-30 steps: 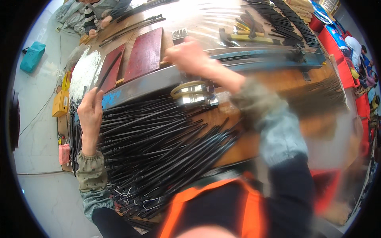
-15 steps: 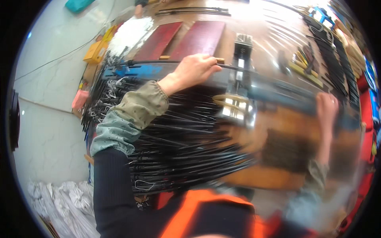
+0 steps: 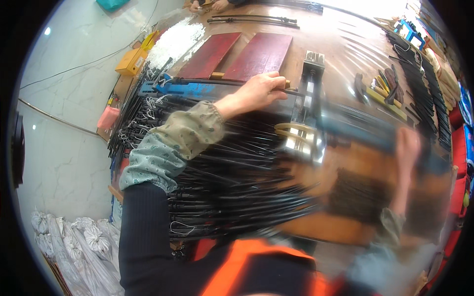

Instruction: Assembling umbrella ribs and threading them with wire using a tensioning jig.

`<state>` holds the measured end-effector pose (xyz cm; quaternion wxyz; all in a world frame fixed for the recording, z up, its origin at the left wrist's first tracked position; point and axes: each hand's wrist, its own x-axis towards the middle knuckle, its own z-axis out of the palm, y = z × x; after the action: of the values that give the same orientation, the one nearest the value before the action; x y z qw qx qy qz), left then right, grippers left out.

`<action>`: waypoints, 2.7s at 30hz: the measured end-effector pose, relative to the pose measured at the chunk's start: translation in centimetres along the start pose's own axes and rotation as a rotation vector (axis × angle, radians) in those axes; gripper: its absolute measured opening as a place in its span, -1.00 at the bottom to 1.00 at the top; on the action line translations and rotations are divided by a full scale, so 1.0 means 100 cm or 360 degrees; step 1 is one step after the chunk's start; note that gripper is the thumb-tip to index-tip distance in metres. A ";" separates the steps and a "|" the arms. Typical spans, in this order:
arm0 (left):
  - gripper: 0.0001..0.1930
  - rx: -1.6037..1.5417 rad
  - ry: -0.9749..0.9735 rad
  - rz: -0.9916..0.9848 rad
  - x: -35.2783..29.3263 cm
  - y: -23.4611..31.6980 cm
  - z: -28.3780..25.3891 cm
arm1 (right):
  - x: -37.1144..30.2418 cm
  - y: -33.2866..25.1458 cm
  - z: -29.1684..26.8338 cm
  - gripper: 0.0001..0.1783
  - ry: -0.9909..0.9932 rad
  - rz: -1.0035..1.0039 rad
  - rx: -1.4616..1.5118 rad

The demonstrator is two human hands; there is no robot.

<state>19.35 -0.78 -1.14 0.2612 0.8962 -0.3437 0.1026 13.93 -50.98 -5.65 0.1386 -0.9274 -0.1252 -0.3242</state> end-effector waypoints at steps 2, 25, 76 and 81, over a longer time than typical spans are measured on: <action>-0.78 -0.0051 -0.0248 -0.0004 0.002 -0.009 -0.005 | 0.001 -0.003 0.001 -0.88 0.0012 -0.0024 0.0004; -0.76 0.0467 -0.0109 -0.0123 0.004 0.011 0.020 | -0.032 -0.163 -0.016 -0.65 -0.0200 -0.0200 0.0198; -0.73 0.0099 -0.0456 0.0164 -0.115 0.134 0.026 | -0.097 -0.173 -0.030 -0.80 -0.0763 0.0321 0.1192; -0.72 0.0006 -0.0489 0.0258 -0.095 0.154 0.039 | -0.117 -0.164 -0.046 -0.84 -0.0430 0.0381 0.1245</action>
<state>1.98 -7.16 -1.73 0.1948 0.8711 -0.4505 -0.0142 -2.80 -38.89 -6.75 0.4988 -0.8471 -0.1471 -0.1095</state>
